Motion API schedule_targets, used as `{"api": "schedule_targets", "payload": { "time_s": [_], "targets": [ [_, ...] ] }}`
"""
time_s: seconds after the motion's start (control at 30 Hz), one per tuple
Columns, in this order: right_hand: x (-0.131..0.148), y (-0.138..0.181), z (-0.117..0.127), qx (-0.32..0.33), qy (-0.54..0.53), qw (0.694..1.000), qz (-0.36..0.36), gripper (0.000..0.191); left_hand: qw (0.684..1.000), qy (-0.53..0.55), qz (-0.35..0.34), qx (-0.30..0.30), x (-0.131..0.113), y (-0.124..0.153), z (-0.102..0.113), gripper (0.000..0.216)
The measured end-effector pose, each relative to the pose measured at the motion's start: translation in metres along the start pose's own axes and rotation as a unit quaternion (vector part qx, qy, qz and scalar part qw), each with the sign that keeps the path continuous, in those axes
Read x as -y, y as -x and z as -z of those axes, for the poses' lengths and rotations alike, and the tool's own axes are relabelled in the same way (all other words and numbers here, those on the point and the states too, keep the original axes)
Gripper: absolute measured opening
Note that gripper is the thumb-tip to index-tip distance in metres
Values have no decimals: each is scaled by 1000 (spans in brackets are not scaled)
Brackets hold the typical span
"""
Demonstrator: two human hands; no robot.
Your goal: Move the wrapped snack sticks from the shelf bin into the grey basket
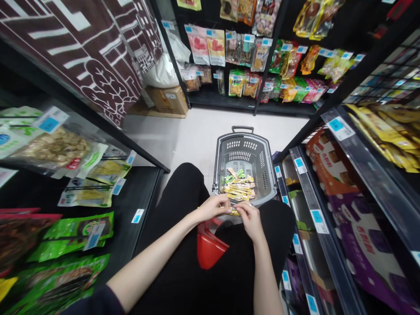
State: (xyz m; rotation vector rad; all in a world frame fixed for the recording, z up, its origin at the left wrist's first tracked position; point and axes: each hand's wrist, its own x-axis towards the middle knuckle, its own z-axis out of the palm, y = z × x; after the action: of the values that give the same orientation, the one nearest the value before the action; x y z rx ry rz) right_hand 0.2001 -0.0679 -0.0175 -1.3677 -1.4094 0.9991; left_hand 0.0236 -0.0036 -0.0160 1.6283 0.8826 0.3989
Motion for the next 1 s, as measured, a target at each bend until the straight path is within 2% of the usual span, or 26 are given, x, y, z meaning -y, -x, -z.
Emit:
{"api": "schedule_targets", "payload": {
  "time_s": [0.1, 0.23, 0.3, 0.5, 0.63, 0.73, 0.87, 1.0],
  "targets": [
    [-2, 1, 2, -15, -35, 999, -31, 16, 994, 82, 56, 45, 7, -3, 3, 26],
    [-5, 3, 4, -23, -96, 992, -75, 22, 965, 176, 106, 161, 3, 3, 5, 31],
    [-8, 2, 4, -31, -124, 987, -94, 26, 950, 212, 116, 197, -1, 6, 4, 29],
    [-20, -3, 2, -89, -177, 971, -134, 28, 916, 285, 134, 249, -9, 12, 1, 35],
    [-25, -3, 13, -148, -202, 959, -134, 29, 873, 361, 148, 292, -12, 16, 6, 50],
    [-27, -3, 24, -185, -217, 950, -127, 28, 864, 380, 137, 299, -16, 20, 9, 48],
    [-28, -3, 30, -199, -228, 945, -122, 27, 853, 399, 128, 310, -19, 20, 10, 50],
    [-27, -3, 30, -195, -228, 946, -122, 27, 839, 393, 122, 355, -16, 19, 10, 61]
  ]
}}
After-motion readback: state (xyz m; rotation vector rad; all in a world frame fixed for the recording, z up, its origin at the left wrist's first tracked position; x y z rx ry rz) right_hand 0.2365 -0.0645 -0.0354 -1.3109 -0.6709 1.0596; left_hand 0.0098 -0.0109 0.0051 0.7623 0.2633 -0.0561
